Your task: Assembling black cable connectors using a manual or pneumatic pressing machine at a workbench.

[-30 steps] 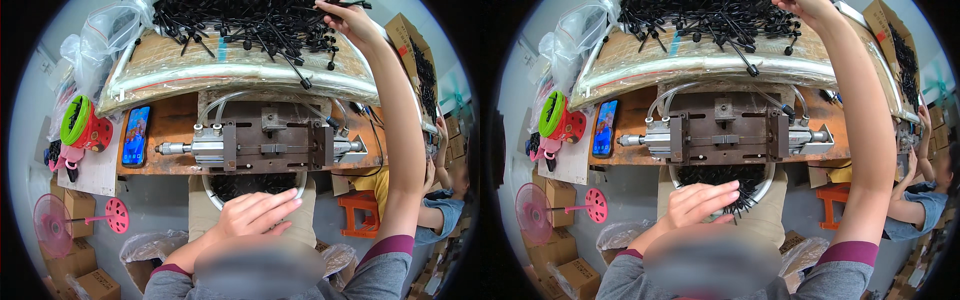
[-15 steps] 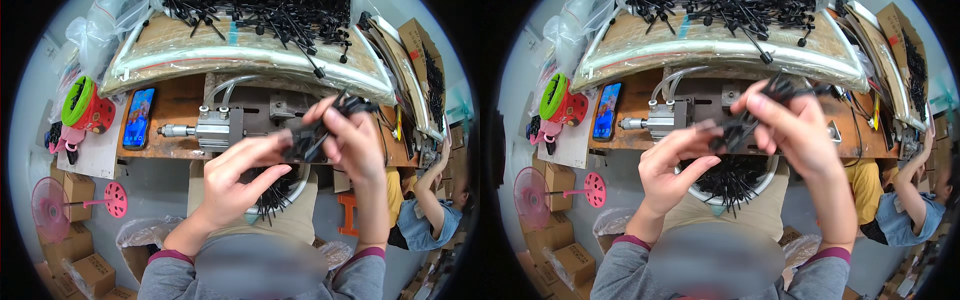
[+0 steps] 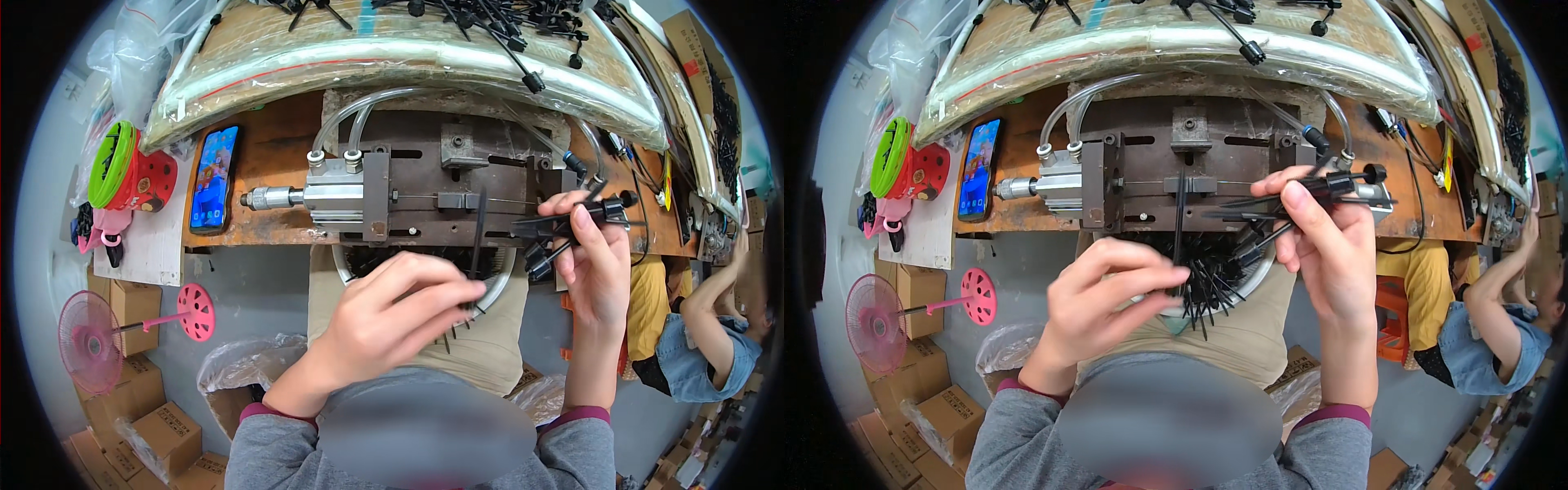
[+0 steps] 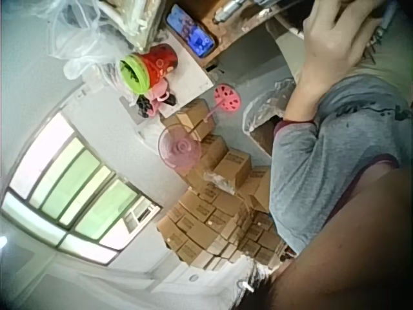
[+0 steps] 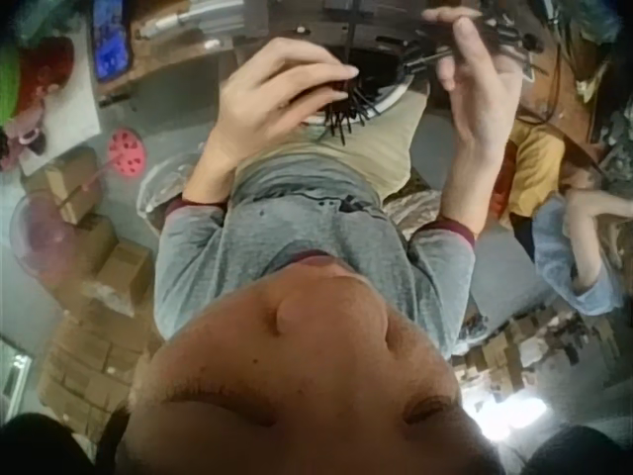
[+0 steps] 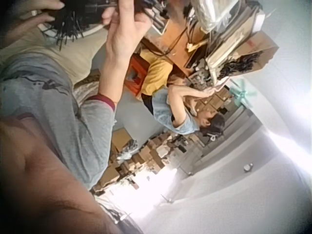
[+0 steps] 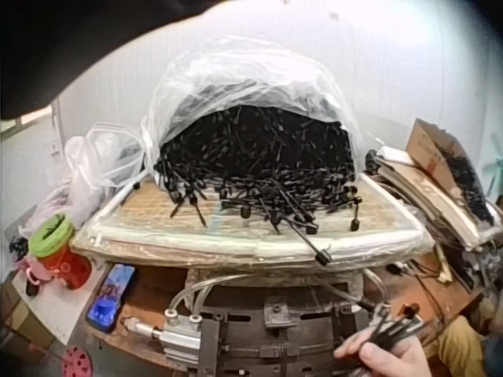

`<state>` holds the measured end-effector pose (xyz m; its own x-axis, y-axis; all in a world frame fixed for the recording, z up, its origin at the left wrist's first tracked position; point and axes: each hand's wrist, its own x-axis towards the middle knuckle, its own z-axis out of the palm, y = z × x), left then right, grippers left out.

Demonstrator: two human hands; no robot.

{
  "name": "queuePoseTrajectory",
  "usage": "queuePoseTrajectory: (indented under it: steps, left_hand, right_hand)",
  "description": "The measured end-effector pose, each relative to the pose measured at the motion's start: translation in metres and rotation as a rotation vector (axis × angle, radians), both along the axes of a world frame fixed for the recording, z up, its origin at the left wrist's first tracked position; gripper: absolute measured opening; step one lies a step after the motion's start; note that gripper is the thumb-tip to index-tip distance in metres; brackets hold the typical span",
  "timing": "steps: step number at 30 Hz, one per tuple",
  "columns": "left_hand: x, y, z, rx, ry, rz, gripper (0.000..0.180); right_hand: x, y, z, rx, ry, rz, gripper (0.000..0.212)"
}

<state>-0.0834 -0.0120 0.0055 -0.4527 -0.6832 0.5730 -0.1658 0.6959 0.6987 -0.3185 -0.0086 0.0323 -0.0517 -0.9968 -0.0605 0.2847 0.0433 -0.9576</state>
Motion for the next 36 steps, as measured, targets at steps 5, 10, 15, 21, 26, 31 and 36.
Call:
queuePoseTrajectory:
  steps: [5,10,15,21,26,31,36]
  left_hand:
    - [-0.014,-0.004,-0.022,-0.150,-0.263,0.179,0.033]
    - [-0.020,-0.009,-0.026,-0.243,-0.465,0.205,0.024]
    - [-0.026,-0.014,-0.019,-0.244,-0.546,0.227,0.023]
    - [-0.026,-0.011,-0.011,-0.179,-0.615,0.250,0.022]
    - [-0.025,-0.017,-0.002,0.159,-0.159,0.184,0.027]
    - [-0.037,-0.031,0.020,0.473,-0.076,-0.283,0.033]
    - [-0.018,-0.027,0.044,1.120,0.410,-0.290,0.023]
  right_hand:
    - [0.009,0.006,-0.001,-0.009,0.179,-0.075,0.015]
    - [0.010,0.010,0.004,-0.039,0.232,-0.033,0.012]
    - [0.011,0.020,0.011,-0.017,0.295,0.059,0.008]
    - [0.008,0.025,0.011,-0.032,0.524,0.261,0.011]
    - [0.007,0.029,-0.003,-0.092,0.537,0.435,0.015]
    - [0.014,0.037,-0.005,0.092,0.571,0.638,0.021]
    - [0.008,0.037,-0.012,0.100,0.352,0.464,0.014]
